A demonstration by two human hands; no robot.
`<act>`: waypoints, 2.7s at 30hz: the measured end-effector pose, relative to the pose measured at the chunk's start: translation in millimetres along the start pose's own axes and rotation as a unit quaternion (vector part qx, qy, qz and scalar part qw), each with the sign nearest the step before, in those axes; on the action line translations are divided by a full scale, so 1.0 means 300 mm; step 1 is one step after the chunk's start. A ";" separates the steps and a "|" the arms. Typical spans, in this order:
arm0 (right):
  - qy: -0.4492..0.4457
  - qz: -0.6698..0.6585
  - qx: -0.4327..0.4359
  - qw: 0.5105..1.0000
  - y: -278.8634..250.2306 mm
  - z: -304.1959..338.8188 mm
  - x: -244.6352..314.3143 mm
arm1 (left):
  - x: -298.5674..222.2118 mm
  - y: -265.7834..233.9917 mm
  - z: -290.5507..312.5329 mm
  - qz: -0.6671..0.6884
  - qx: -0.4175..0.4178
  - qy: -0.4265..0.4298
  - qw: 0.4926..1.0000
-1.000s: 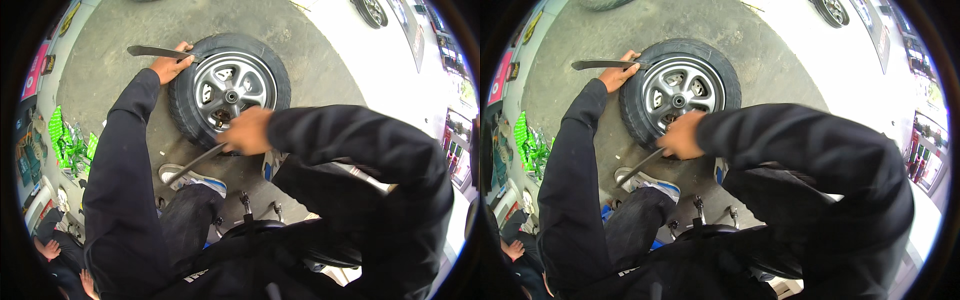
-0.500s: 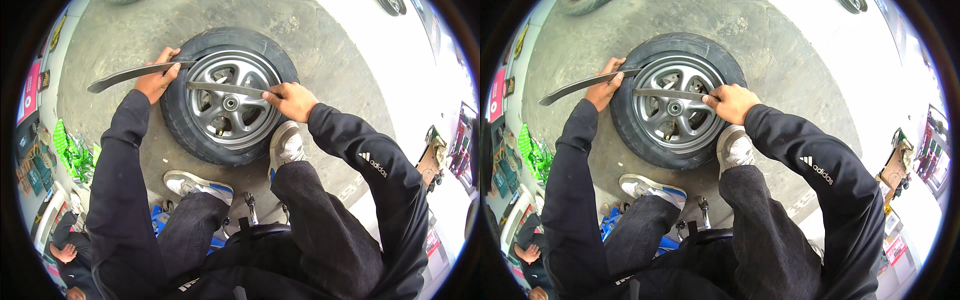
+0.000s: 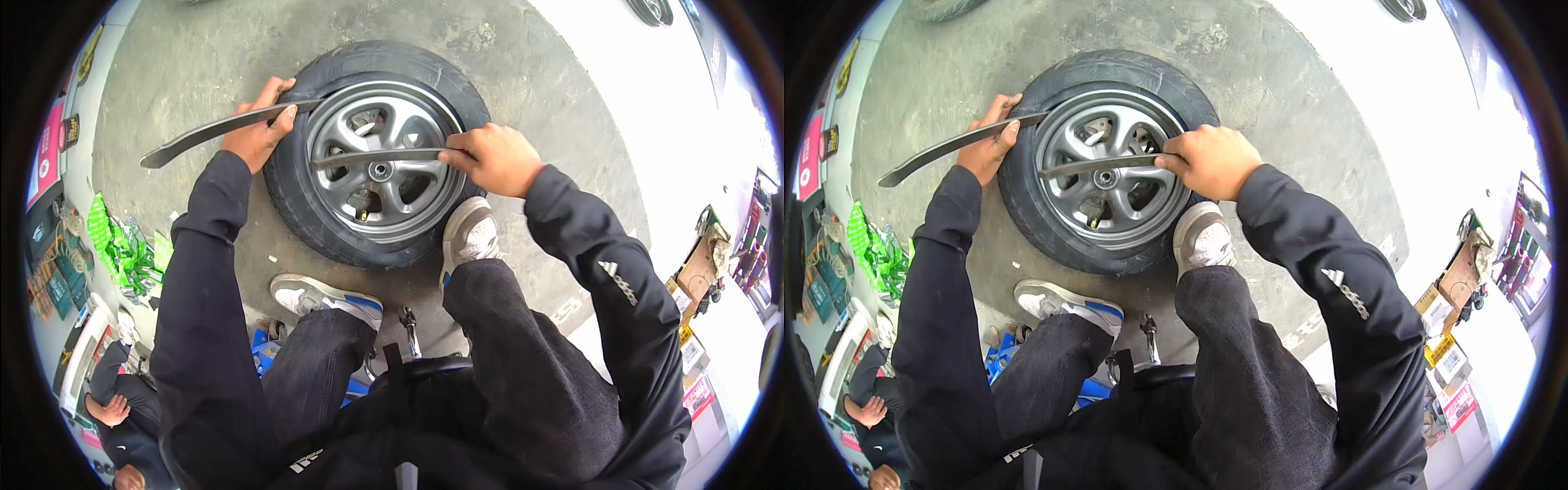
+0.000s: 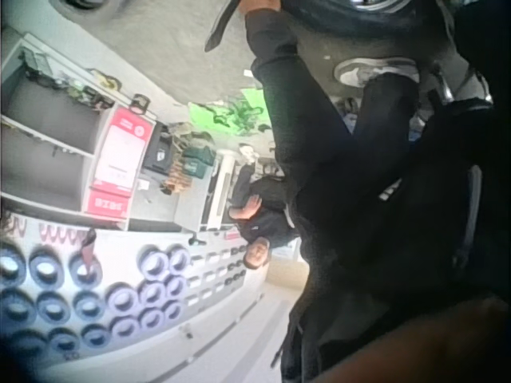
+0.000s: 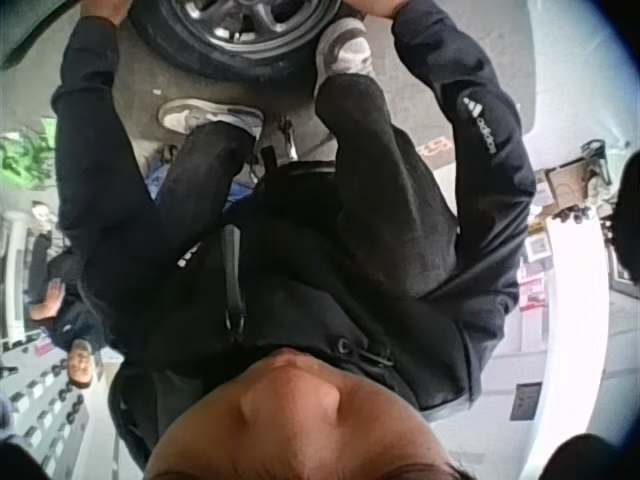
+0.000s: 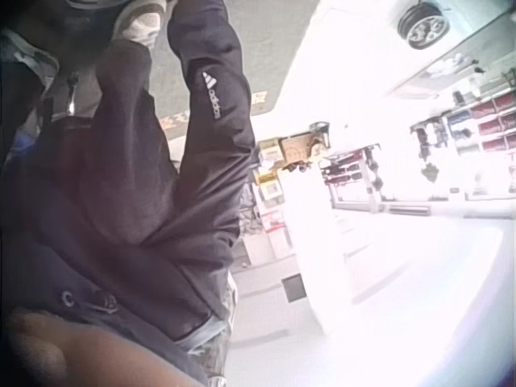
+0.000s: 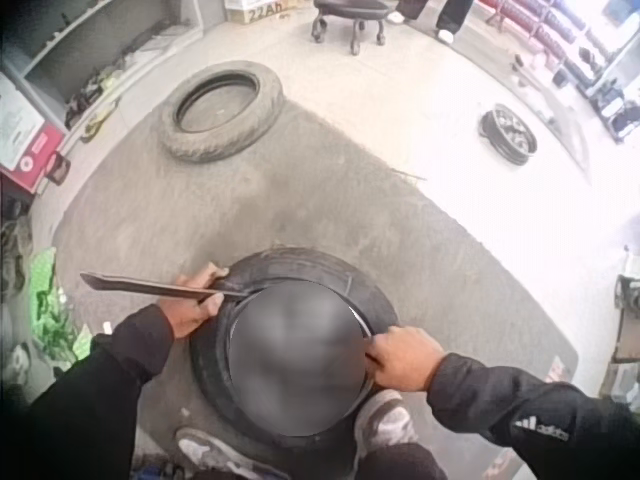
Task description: The person uses a tire iron to pry and seat a tire bead onto a wheel rim. They repeatedly lever the bead over the rim edge, rotate the tire, and press the bead into place until the tire is fully mounted.
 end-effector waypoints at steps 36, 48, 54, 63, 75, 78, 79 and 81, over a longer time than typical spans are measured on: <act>-0.143 -0.066 0.005 0.987 0.200 0.256 -0.055 | -0.004 0.040 0.014 -0.128 -0.111 0.005 0.986; -0.159 0.017 0.180 0.971 0.177 0.123 0.104 | 0.054 0.059 -0.007 -0.086 -0.190 -0.079 0.975; -0.149 0.072 0.175 0.971 0.222 -0.017 0.198 | 0.028 0.058 -0.020 -0.056 -0.193 -0.007 0.980; -0.196 0.110 0.166 0.960 0.267 -0.143 0.367 | 0.029 0.065 -0.020 -0.051 -0.202 0.009 0.978; -0.107 -0.133 0.619 0.766 0.227 -0.205 0.262 | 0.046 0.053 -0.018 -0.081 -0.203 0.019 0.976; -0.048 -0.173 0.739 0.649 0.263 -0.204 0.188 | 0.060 0.088 -0.030 -0.065 -0.205 0.032 0.976; -0.040 -0.235 0.765 0.598 0.288 -0.203 0.187 | 0.046 0.066 -0.015 -0.070 -0.204 0.019 0.976; 0.050 -0.275 0.791 0.544 0.297 -0.196 0.217 | 0.060 0.033 0.023 -0.093 -0.216 -0.021 0.972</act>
Point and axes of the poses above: each hand's wrist, its own z-axis away from the middle knuckle, its own y-axis out of the palm, x = y × z, the point moved 7 cm from there along -z, towards the middle knuckle, and after that the axes turned 14 degrees about z, right-handed, at the moved point
